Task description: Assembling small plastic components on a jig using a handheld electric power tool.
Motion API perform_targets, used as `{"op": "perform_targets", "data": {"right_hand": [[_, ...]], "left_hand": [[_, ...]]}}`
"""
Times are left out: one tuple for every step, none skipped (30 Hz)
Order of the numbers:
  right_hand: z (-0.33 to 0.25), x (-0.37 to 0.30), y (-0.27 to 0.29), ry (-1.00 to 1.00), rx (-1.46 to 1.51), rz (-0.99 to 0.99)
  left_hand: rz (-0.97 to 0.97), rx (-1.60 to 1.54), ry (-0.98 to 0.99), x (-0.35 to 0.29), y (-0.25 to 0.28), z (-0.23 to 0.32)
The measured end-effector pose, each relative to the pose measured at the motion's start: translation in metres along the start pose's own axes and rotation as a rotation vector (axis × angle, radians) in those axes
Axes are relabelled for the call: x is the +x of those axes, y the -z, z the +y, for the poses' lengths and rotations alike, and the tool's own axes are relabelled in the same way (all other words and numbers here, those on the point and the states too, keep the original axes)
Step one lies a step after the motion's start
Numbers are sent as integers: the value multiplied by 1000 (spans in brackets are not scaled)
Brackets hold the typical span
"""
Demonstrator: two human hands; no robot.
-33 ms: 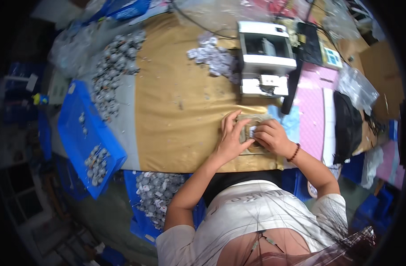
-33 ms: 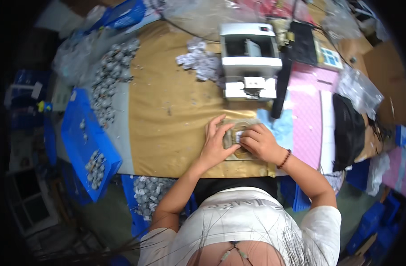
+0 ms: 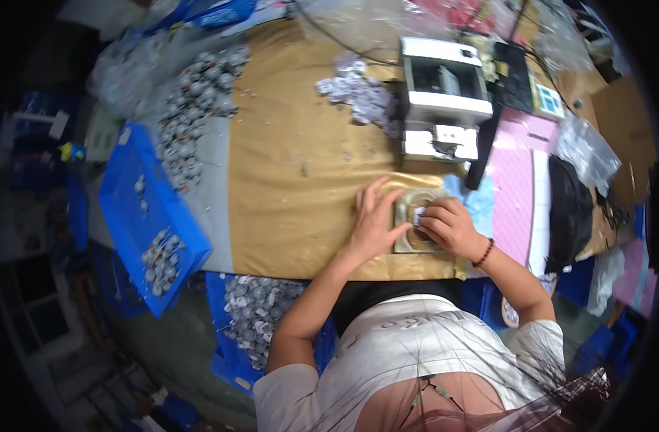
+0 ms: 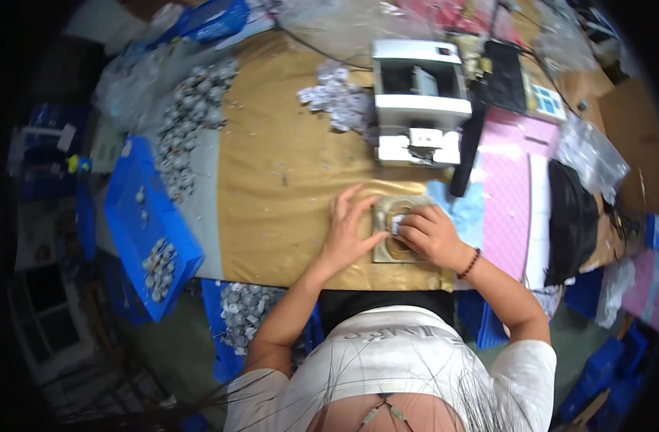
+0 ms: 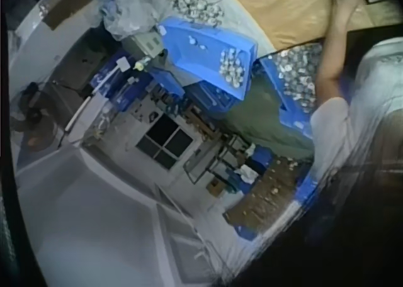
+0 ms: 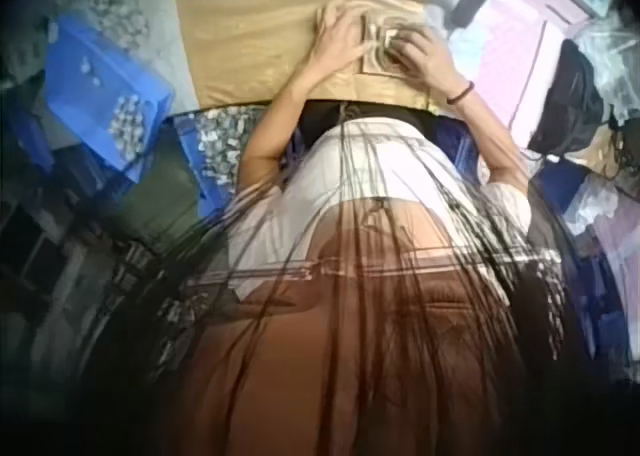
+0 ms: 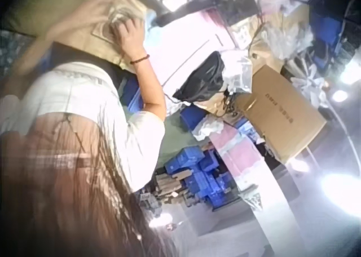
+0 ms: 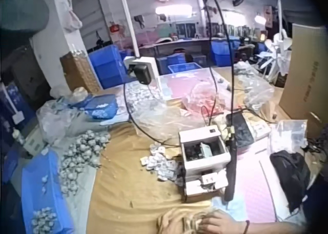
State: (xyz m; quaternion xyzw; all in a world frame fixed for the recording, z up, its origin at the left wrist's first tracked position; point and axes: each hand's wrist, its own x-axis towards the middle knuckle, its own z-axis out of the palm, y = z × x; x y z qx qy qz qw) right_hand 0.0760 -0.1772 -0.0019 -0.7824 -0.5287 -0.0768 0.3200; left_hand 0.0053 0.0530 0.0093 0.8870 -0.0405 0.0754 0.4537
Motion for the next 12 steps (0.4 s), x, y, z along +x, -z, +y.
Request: {"op": "perform_targets", "data": {"right_hand": [[-3,0,-3,19,-35,1],[-6,0,-3,-1,-42,-7],[-9,0,-4,-22,-51,-15],[-13,1,-3,-50,-59,-29],[-17,1,-4,-70,-60,-37],[-20,1,-4,-93,-64,-45],[-21,2,-5,-105,-61,-44],[-20,1,-7,-119,-46,-50],[-18,-1,-9,-136,-33,-52],[-16,-3,-11,-155,-23,-56],[-15,-5,-12,-164,-2,-58],[-14,0,-16,-167,-7,-49]], "left_hand": [[60,115,25,-2,20,-23],[122,229,59,-4,42,-48],[212,301,79,-2,70,-74],[301,374,169,-1,104,-98],[384,450,218,-3,139,-130],[476,611,258,-8,172,-159],[552,728,327,-11,206,-184],[597,819,425,-14,239,-207],[626,899,522,-14,266,-227],[621,918,589,-10,284,-235],[613,907,704,-5,301,-243],[614,908,693,2,305,-247]]}}
